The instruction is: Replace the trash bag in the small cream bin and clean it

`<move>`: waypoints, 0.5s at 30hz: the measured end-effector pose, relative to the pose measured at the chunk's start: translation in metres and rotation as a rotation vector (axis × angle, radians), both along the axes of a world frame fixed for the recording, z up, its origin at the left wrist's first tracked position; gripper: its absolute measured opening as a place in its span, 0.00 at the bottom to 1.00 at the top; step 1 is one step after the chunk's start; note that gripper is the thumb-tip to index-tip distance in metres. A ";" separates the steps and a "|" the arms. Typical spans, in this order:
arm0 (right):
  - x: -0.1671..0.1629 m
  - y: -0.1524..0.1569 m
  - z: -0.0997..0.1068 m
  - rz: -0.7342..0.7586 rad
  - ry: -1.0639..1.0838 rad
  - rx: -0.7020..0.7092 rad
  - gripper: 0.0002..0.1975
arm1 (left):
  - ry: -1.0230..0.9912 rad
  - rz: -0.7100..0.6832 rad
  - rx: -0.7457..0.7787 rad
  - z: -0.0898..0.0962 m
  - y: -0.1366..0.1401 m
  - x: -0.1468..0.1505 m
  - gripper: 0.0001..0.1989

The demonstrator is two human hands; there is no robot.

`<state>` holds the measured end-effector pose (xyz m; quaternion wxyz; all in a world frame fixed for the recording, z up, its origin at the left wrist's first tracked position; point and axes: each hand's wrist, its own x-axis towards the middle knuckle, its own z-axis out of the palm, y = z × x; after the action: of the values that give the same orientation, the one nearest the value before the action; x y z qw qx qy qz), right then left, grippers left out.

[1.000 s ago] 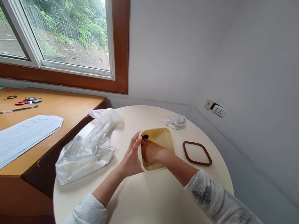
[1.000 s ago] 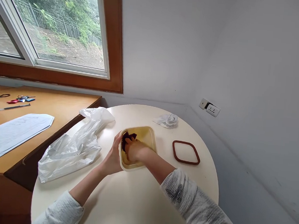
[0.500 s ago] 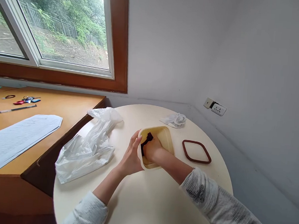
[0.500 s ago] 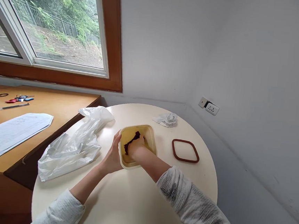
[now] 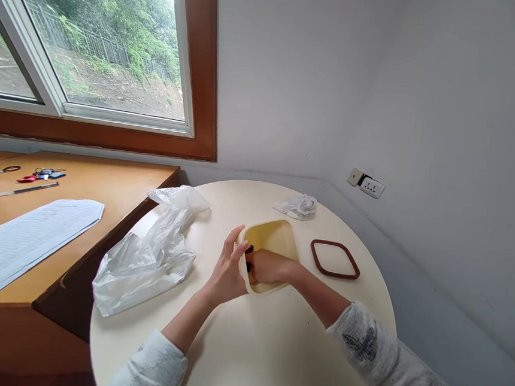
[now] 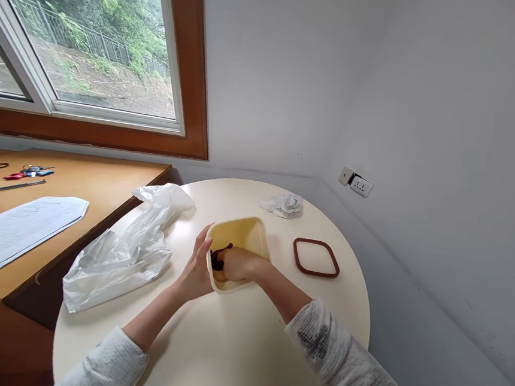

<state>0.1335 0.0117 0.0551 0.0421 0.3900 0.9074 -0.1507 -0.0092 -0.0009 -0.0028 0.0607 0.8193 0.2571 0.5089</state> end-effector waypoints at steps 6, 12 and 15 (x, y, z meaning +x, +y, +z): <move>0.031 -0.029 0.030 -0.060 0.255 -0.209 0.12 | 0.012 0.032 0.001 0.000 -0.001 0.001 0.61; 0.043 -0.065 0.054 -0.212 0.105 -0.013 0.12 | 0.014 0.039 0.011 0.000 -0.002 0.004 0.59; 0.035 -0.060 0.045 -0.237 -0.021 0.110 0.10 | 0.010 0.030 0.011 0.000 -0.002 0.004 0.58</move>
<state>0.1686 -0.0486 0.0999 0.0123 0.4977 0.8614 -0.1006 -0.0052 -0.0024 -0.0029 0.0473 0.8182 0.2670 0.5070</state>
